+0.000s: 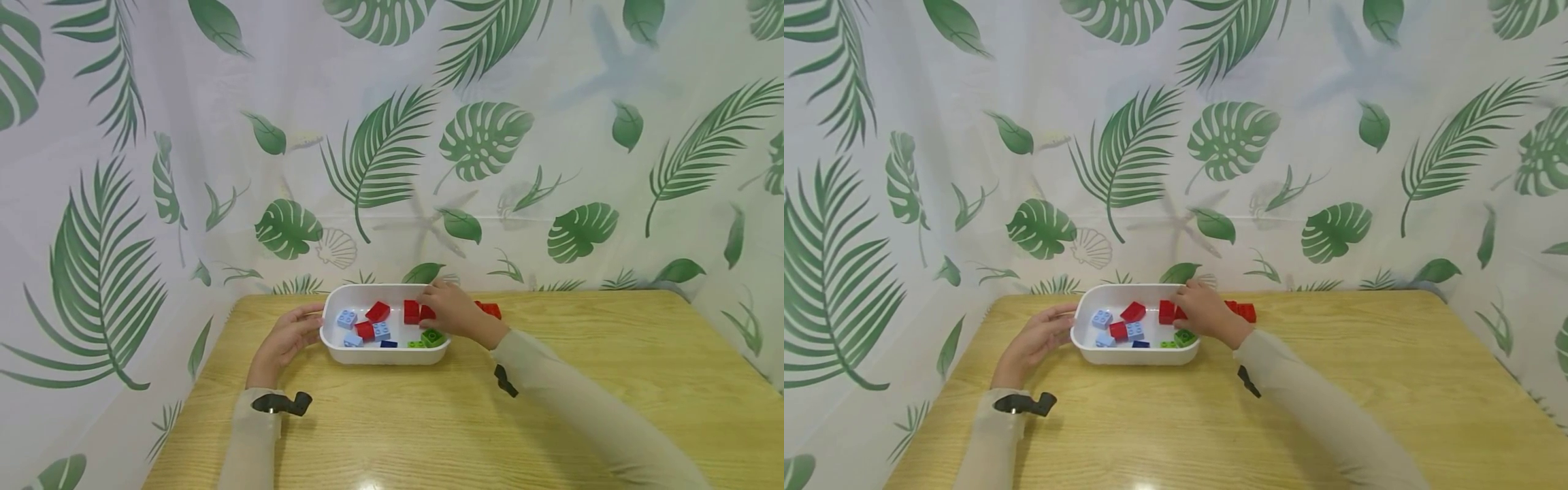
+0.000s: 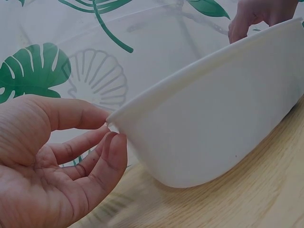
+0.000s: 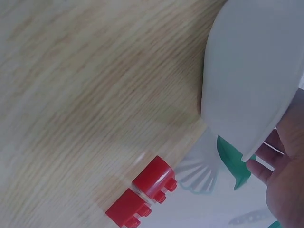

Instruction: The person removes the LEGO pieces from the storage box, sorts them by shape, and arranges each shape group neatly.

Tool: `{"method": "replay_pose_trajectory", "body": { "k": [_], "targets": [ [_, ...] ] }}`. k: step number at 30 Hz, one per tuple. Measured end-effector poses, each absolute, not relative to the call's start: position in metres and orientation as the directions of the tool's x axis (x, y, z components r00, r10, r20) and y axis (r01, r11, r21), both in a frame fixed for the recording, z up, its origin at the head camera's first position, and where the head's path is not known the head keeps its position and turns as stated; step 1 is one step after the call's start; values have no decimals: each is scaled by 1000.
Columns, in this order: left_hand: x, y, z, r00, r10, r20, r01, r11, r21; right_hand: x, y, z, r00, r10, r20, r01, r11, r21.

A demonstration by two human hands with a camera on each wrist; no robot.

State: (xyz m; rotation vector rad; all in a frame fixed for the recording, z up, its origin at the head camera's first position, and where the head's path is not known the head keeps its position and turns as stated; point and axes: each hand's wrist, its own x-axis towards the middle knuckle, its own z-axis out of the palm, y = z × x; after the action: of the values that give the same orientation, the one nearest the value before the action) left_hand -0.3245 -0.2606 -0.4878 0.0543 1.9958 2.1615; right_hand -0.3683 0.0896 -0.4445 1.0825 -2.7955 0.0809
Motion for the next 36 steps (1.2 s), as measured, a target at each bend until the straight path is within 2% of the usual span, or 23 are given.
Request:
{"method": "replay_pose_trajectory", "body": {
  "k": [10, 17, 27, 36],
  "targets": [
    [-323, -257, -485, -979, 162, -122, -134, -67, 989, -369, 82, -445, -766, -641, 43, -633, 765, 119],
    [-322, -259, -485, -979, 165, -119, -129, -53, 990, -369, 78, -444, -785, -620, 1, -614, 777, 143],
    [-323, -260, -488, -979, 167, -114, -127, -67, 990, -371, 80, -445, -775, -630, 42, -631, 776, -2],
    [-325, -261, -490, -978, 174, -114, -128, -72, 989, -368, 81, -445, -771, -629, 93, -635, 770, -61]
  ]
}}
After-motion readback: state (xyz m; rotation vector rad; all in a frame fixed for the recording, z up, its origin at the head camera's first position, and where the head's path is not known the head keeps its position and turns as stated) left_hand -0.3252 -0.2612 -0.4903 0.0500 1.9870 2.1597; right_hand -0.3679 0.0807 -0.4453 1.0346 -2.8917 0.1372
